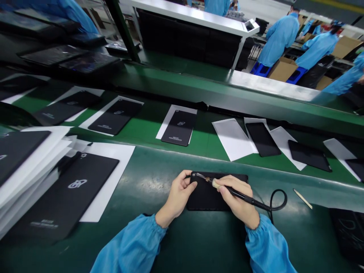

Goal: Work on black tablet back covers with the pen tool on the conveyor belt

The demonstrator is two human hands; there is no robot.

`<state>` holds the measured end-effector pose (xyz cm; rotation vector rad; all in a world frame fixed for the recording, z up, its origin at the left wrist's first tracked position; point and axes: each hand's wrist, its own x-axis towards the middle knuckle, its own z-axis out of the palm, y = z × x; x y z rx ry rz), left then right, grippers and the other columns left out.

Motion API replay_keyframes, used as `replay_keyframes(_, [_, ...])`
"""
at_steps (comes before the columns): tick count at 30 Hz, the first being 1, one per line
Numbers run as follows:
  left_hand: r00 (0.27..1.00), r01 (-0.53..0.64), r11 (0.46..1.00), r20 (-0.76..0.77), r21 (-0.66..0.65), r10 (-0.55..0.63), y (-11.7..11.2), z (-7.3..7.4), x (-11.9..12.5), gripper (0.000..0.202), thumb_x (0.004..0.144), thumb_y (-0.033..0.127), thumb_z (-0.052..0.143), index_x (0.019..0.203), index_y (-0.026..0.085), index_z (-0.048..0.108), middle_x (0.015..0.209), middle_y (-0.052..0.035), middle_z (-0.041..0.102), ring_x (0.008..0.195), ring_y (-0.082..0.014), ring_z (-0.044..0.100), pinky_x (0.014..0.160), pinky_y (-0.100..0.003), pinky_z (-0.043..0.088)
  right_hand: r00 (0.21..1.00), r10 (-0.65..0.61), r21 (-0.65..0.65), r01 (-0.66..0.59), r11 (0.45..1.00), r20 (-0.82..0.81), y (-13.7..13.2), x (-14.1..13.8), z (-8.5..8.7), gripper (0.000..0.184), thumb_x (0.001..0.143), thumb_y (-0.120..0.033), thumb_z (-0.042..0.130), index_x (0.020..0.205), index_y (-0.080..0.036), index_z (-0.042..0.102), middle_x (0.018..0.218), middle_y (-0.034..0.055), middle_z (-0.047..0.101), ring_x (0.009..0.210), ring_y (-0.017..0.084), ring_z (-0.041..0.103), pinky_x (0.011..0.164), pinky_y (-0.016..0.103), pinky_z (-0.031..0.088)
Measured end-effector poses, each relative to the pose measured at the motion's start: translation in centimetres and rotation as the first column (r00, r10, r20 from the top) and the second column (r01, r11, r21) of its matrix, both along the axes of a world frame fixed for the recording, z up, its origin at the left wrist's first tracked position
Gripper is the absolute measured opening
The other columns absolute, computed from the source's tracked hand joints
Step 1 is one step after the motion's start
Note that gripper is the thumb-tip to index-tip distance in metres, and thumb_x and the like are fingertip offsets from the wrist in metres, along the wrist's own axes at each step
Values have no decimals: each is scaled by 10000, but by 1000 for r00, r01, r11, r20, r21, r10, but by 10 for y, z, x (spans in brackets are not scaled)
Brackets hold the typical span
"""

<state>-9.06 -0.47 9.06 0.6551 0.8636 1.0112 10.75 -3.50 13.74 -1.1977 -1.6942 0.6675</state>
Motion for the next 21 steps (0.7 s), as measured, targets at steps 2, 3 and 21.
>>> replay_keyframes(2, [1000,0,1000,-3,-1,0,0,0,0,276,756,227,747,959,190,564,732,12,722,594,-118,656,591,-209,502,1000,3,-3,-3,1000,11,1,-1,2,164,945,-175,611,1008,-210,759,887,55,745,757,176,706,677,306,600])
replay_keyframes(3, [1000,0,1000,-4,-2,0,0,0,0,275,756,225,746,961,191,564,733,12,721,599,-119,657,594,-209,502,1000,6,-1,-6,1000,14,2,-1,2,163,944,-178,613,1006,-210,760,884,55,746,756,177,707,683,309,602])
replay_keyframes(21, [1000,7,1000,-17,16,-7,0,1,0,244,756,201,720,945,188,566,734,7,725,596,-120,649,587,-206,478,1000,-16,4,16,1000,-26,-9,-2,-15,182,933,-180,628,1049,-214,763,921,68,756,746,181,726,654,307,634])
